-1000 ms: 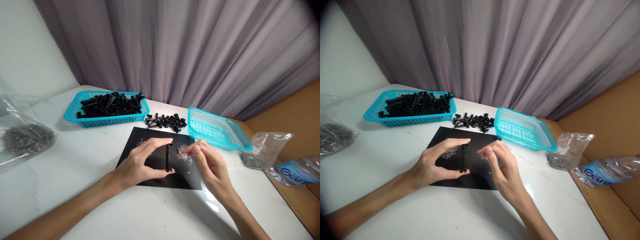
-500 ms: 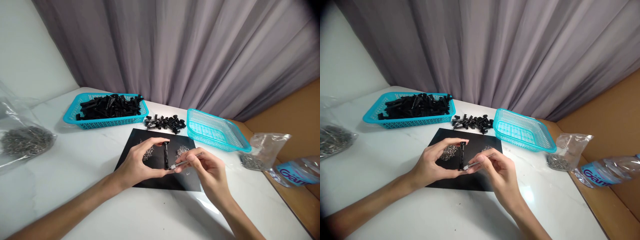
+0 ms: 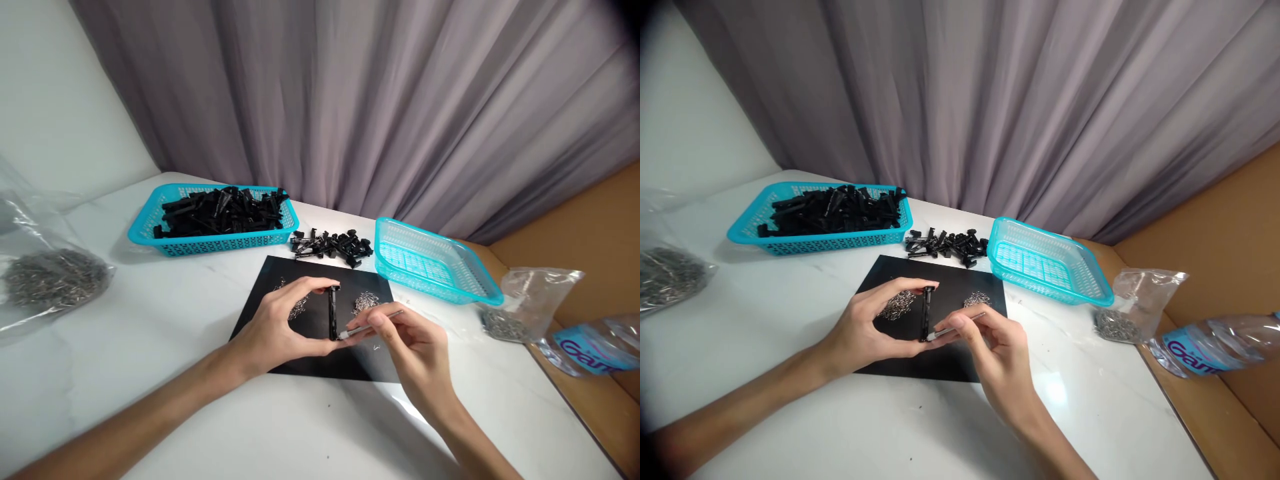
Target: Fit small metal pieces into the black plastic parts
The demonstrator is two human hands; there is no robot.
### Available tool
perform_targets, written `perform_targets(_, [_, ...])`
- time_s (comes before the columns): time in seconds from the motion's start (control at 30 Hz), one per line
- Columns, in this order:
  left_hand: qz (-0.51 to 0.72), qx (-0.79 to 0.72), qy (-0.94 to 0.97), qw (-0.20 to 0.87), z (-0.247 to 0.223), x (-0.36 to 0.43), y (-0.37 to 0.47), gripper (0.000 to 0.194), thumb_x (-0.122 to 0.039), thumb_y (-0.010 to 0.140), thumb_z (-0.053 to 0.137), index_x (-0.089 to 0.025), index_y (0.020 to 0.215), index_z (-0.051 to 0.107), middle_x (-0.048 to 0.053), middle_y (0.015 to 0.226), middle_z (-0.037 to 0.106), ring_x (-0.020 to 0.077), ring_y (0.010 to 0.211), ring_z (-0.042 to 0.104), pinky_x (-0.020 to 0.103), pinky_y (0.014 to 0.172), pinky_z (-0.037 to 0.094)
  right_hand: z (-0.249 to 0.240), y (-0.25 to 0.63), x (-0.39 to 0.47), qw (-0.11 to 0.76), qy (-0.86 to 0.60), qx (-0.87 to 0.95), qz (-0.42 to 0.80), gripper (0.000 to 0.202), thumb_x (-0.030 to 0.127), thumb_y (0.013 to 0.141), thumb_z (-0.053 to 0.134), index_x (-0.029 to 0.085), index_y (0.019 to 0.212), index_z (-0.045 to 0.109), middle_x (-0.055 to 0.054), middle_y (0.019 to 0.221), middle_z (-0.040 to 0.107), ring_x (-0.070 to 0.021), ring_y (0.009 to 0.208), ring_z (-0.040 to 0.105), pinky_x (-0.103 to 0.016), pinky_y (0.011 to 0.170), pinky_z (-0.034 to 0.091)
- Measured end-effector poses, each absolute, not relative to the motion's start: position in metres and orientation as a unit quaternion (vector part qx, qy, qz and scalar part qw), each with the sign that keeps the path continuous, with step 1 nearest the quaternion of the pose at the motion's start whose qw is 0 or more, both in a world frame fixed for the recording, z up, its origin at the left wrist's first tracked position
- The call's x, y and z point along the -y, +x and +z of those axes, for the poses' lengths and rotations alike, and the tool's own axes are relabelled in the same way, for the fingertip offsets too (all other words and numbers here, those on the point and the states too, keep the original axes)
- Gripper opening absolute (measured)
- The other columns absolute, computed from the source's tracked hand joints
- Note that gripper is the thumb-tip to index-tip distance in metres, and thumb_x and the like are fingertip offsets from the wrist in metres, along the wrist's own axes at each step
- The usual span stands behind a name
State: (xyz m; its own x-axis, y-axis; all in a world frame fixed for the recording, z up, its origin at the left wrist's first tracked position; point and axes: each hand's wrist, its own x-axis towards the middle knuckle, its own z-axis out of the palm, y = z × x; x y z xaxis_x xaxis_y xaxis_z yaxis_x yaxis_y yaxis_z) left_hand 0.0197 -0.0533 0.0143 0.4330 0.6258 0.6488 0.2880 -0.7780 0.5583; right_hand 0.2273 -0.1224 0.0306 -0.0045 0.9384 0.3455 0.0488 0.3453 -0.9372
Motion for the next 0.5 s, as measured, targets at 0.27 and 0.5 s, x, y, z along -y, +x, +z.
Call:
perform_targets(0.27, [0.43, -0.325, 0.81, 0.233, 0.0162, 0.0542, 0.0192, 0.063, -0.023, 0.066, 0.087, -0.022, 0.125, 0.065, 0.004, 0.115, 0.074, 0.0216, 0.101, 0.072, 0.036, 0.092, 0.061, 0.0266, 0.2254, 0.123, 0.571, -0.399, 0.546, 0.466, 0.018, 0.032, 0.099, 0.066, 0.019, 0.089, 0.072, -0.008, 0.092, 0.081, -0.0217, 0.078, 0.08, -0.037, 0.077, 0.07])
perform_targets(0.5, [0.423, -0.343, 0.798, 0.258, 0.0177, 0.0536, 0.0189, 0.061, -0.026, 0.065, 0.088, -0.022, 0.122, 0.066, 0.002, 0.109, 0.075, 0.0206, 0.099, 0.071, 0.034, 0.092, 0.059, 0.0253, 0.2245, 0.1232, 0.587, -0.391, 0.528, 0.474, 0.018, 0.031, 0.099, 0.067, 0.018, 0.089, 0.074, -0.009, 0.092, 0.081, -0.0241, 0.081, 0.08, -0.039, 0.078, 0.07])
